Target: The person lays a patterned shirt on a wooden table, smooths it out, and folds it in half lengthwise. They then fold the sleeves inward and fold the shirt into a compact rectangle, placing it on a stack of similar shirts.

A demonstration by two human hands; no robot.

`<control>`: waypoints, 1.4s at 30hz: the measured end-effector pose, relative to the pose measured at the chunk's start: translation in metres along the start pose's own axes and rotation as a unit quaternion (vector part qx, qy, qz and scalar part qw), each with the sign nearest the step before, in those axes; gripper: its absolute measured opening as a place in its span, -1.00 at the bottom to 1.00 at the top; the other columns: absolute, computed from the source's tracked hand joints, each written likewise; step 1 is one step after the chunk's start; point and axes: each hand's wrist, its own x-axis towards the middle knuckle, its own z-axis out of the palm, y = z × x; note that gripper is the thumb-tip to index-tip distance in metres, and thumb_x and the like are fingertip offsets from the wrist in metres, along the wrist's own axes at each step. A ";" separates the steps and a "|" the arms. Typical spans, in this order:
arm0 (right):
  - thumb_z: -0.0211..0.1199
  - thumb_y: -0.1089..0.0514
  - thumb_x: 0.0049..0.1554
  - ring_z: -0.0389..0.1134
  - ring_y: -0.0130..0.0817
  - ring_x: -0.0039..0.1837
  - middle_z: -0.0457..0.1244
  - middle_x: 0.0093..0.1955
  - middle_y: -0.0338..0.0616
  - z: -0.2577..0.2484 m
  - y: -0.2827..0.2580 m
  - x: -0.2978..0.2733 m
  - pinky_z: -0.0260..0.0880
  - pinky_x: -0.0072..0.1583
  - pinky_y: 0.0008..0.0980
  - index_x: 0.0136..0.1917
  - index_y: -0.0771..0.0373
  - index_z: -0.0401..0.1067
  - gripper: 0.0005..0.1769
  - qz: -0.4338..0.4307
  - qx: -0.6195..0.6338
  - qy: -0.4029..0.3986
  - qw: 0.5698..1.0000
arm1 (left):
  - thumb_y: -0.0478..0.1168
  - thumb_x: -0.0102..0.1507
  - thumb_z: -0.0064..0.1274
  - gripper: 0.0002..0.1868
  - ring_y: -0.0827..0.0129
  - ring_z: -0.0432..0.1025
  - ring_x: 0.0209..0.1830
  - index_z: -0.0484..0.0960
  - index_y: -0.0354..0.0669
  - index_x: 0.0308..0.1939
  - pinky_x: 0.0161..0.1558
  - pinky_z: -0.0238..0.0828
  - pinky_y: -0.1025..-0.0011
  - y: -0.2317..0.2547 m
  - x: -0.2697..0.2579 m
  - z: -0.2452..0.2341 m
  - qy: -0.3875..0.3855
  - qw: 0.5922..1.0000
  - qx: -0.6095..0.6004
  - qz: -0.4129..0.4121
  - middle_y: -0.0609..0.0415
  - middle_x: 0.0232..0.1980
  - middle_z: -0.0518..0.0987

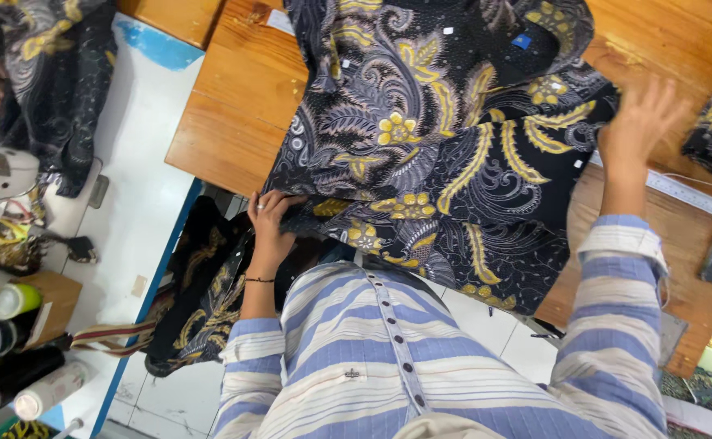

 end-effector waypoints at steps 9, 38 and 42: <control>0.31 -0.01 0.08 0.10 0.18 0.47 0.27 0.29 0.22 0.014 0.013 0.061 -0.15 0.49 0.37 -0.18 0.22 0.66 -0.72 -0.022 -0.063 -0.053 0.996 | -0.41 -0.03 0.15 -0.48 0.12 0.32 0.26 0.67 -0.02 0.02 0.56 -0.26 -0.04 0.001 -0.002 0.001 0.006 1.000 0.021 0.005 0.08 -0.03 0.51; 0.18 0.23 0.03 0.14 -0.04 0.58 0.20 0.50 0.01 -0.157 -0.131 -0.164 0.08 0.54 -0.08 0.39 0.26 0.37 -0.38 0.157 0.312 -0.122 0.929 | 0.00 0.32 0.30 -0.27 0.09 0.25 -0.32 0.06 -0.23 -0.59 0.55 -0.28 -0.03 -0.036 0.032 0.034 0.105 0.993 0.034 -0.037 0.02 -0.51 0.16; 0.08 0.36 0.08 0.04 0.18 0.58 0.05 0.59 0.25 -0.129 -0.148 -0.196 -0.07 0.52 0.11 0.53 0.36 0.25 -0.29 0.061 0.171 -0.066 0.981 | -0.02 0.33 0.31 -0.28 0.07 0.21 -0.35 0.08 -0.25 -0.57 0.61 -0.30 -0.01 -0.043 0.035 0.032 0.087 0.995 0.034 -0.047 0.02 -0.51 0.15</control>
